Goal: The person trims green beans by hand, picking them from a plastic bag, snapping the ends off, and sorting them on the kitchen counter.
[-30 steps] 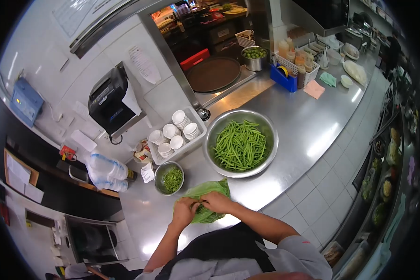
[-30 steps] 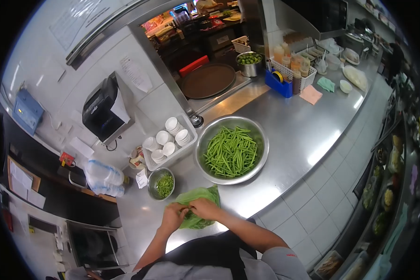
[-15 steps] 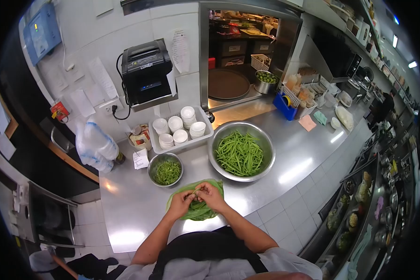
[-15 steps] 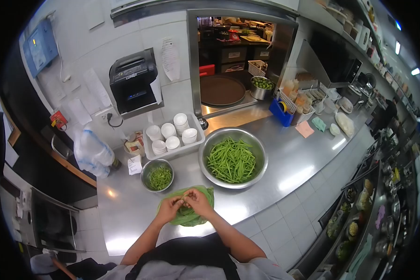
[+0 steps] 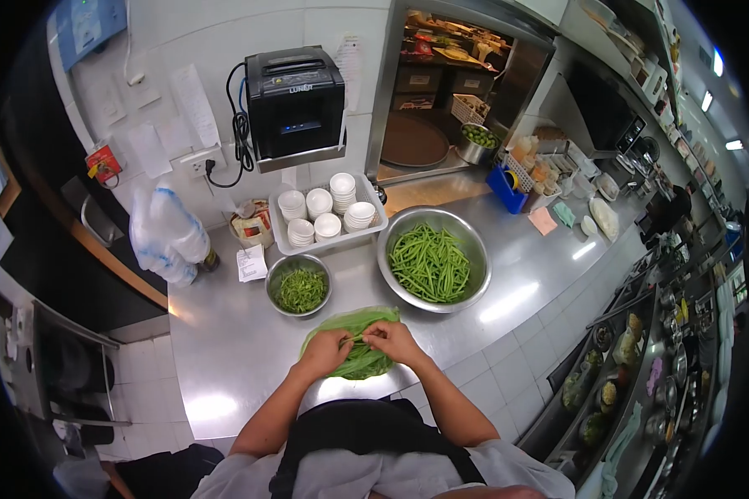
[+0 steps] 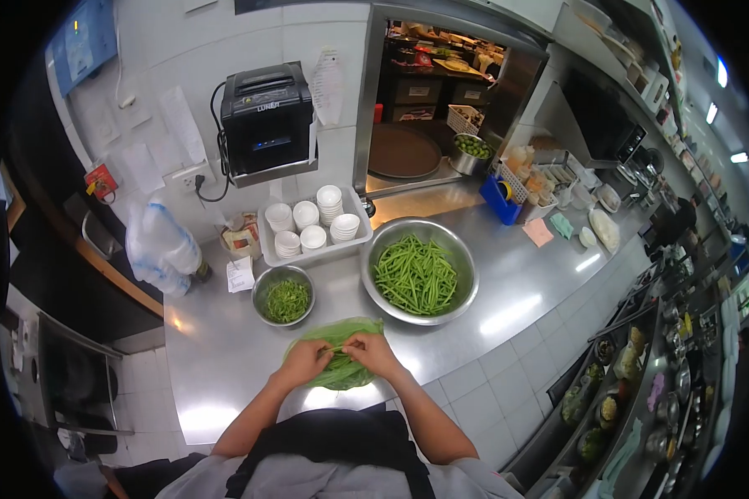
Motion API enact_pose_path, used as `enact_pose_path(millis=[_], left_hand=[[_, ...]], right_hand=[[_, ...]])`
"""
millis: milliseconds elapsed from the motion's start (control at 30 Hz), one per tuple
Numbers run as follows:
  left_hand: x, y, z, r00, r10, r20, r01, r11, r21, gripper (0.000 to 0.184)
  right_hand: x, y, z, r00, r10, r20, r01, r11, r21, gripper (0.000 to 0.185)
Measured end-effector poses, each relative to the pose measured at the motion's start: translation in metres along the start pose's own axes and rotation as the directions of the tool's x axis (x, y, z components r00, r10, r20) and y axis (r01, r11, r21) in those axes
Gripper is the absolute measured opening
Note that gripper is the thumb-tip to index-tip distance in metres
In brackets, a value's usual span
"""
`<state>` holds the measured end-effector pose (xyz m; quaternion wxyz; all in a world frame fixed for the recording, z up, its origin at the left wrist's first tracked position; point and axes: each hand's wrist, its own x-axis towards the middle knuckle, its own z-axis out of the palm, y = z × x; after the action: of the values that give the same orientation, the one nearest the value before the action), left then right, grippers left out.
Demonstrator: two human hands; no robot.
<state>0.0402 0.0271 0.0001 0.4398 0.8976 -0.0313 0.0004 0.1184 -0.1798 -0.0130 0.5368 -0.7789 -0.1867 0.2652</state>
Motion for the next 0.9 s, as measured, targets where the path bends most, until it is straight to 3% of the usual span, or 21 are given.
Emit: enact_pose_path(millis=[133, 300, 500, 600, 700, 767, 900], left_hand=[[-0.001, -0.002, 0.001, 0.999, 0.038, 0.003, -0.038, 0.998, 0.053, 0.021], [-0.002, 0.003, -0.008, 0.998, -0.052, 0.038, 0.051, 0.998, 0.035, 0.023], [-0.005, -0.002, 0.003, 0.999, 0.006, 0.046, -0.007, 1.0, 0.026, 0.021], [-0.001, -0.001, 0.002, 0.999, 0.015, 0.049, -0.019, 0.996, 0.09, 0.02], [-0.001, 0.004, 0.001, 0.995, -0.049, 0.082, 0.037, 0.989, 0.141, 0.02], [-0.003, 0.008, 0.0, 0.989, -0.104, 0.101, 0.087, 0.983, 0.165, 0.019], [-0.004, -0.012, 0.015, 0.999, 0.025, 0.039, -0.029, 0.994, 0.105, 0.02]], right_hand=[[0.001, 0.002, 0.001, 0.997, -0.058, -0.044, 0.056, 0.997, -0.052, 0.018], [0.0, 0.005, 0.0, 0.997, -0.042, -0.064, 0.044, 0.999, 0.022, 0.016], [-0.007, -0.003, 0.0, 0.999, 0.026, 0.039, -0.022, 0.996, -0.092, 0.018], [-0.005, 0.002, -0.002, 0.99, -0.094, 0.102, 0.124, 0.932, -0.341, 0.017], [-0.009, -0.019, -0.004, 0.993, -0.012, 0.113, 0.061, 0.898, -0.436, 0.017], [-0.013, -0.016, -0.002, 0.996, -0.011, 0.091, 0.047, 0.916, -0.399, 0.016], [-0.01, -0.007, 0.009, 0.997, -0.08, -0.024, 0.066, 0.93, -0.363, 0.014]])
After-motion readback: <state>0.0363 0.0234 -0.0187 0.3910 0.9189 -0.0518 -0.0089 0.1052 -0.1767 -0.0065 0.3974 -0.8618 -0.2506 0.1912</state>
